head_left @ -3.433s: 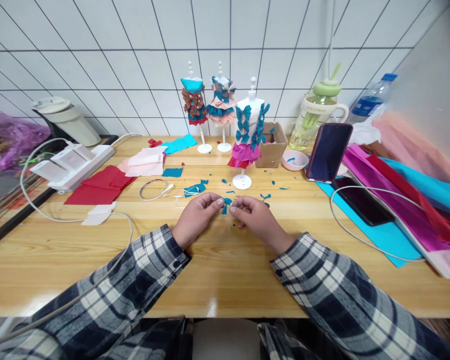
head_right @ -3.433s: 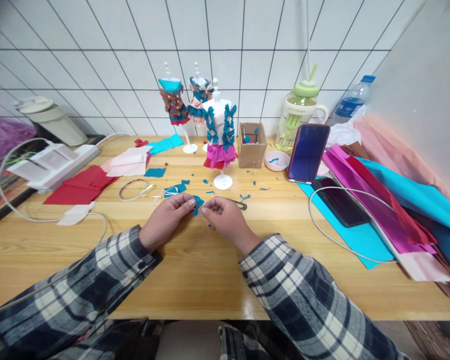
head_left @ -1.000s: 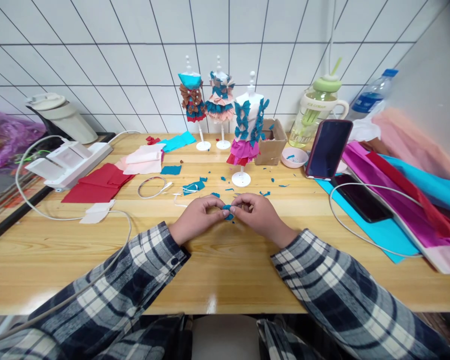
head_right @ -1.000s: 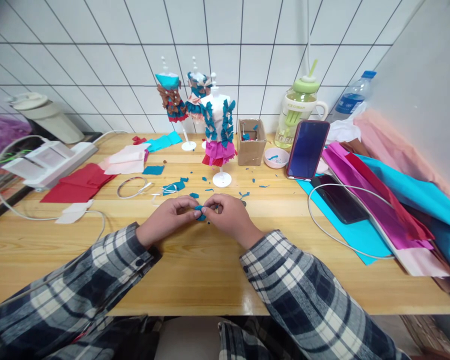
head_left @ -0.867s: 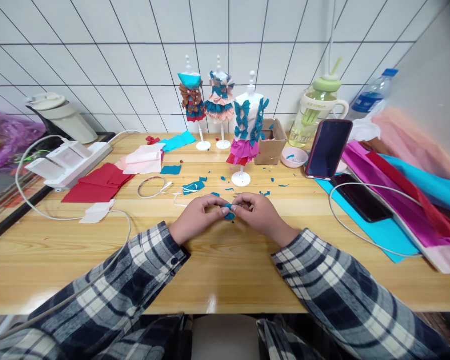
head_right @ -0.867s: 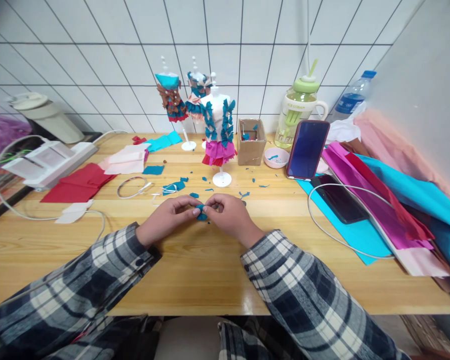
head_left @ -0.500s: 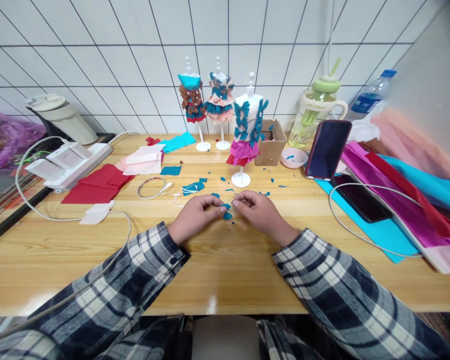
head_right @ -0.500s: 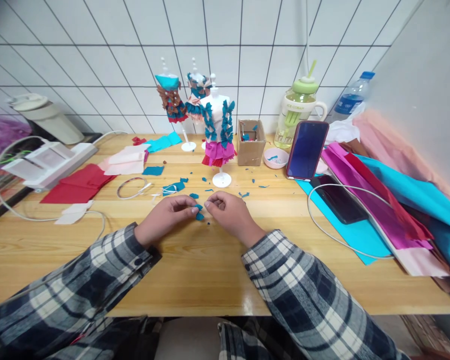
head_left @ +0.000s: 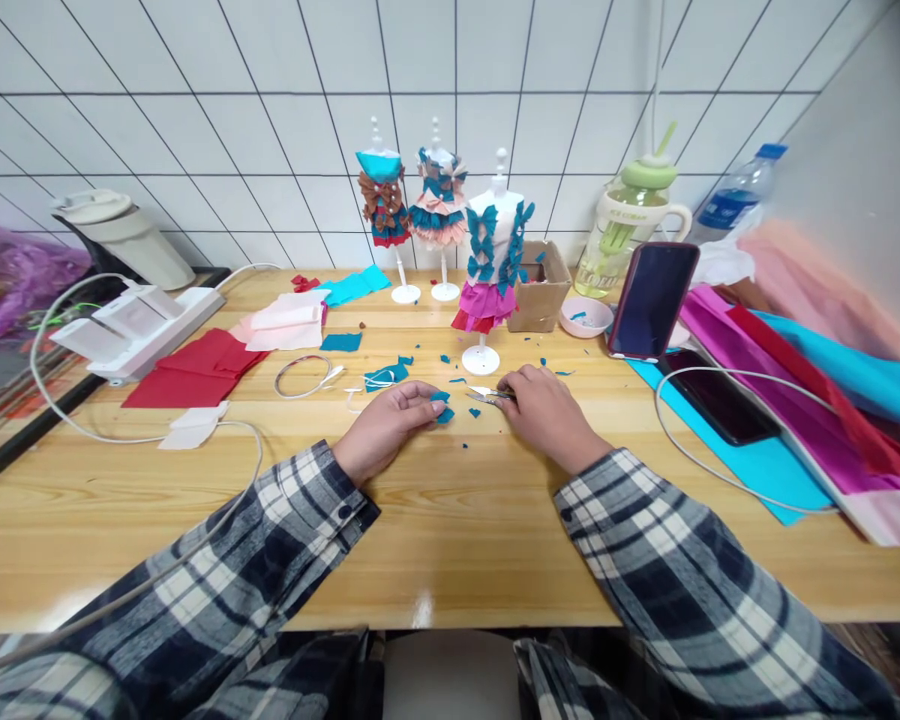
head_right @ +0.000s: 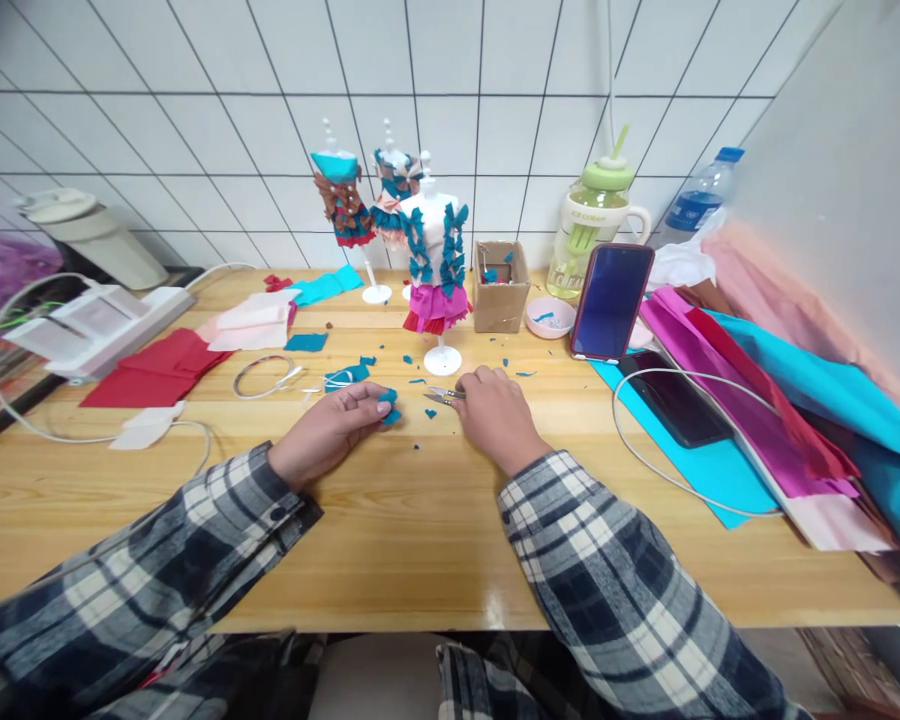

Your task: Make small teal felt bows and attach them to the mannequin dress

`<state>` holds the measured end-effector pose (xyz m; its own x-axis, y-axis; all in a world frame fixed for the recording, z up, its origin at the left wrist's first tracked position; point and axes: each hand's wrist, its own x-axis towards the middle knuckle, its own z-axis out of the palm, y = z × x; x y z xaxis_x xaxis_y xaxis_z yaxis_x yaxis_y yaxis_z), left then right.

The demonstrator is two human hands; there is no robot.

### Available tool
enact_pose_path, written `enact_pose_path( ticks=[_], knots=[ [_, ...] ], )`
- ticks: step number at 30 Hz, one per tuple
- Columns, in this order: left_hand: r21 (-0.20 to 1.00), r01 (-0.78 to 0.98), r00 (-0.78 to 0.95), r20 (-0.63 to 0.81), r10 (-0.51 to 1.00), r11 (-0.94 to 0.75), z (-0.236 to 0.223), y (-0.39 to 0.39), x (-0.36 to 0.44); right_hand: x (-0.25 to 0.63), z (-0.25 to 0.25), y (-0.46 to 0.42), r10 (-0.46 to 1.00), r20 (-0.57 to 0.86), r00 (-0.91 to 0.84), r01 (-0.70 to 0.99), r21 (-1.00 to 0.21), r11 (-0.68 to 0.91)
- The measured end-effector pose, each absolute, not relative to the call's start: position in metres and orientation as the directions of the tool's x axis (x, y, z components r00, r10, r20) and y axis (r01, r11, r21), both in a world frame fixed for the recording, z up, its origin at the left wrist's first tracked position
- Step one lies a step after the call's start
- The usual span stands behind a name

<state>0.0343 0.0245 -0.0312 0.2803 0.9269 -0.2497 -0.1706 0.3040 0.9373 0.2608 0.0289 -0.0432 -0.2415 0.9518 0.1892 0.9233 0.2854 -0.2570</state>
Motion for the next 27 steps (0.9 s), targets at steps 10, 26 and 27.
enact_pose_path(
  ticks=[10,26,27],
  knots=[
    [0.964,-0.036,0.34,-0.235,0.911,0.262,-0.034,0.023,0.032,0.257,-0.028,0.023,0.97,0.132,-0.202,0.77,-0.591,0.241],
    [0.98,-0.008,0.328,-0.185,0.926,0.199,-0.033,0.023,0.034,0.238,-0.02,0.006,0.961,0.033,-0.275,0.909,-0.315,0.271],
    [0.981,-0.003,0.334,-0.184,0.925,0.196,-0.034,0.023,0.034,0.237,-0.02,0.005,0.961,0.024,-0.276,0.91,-0.315,0.269]
  ],
)
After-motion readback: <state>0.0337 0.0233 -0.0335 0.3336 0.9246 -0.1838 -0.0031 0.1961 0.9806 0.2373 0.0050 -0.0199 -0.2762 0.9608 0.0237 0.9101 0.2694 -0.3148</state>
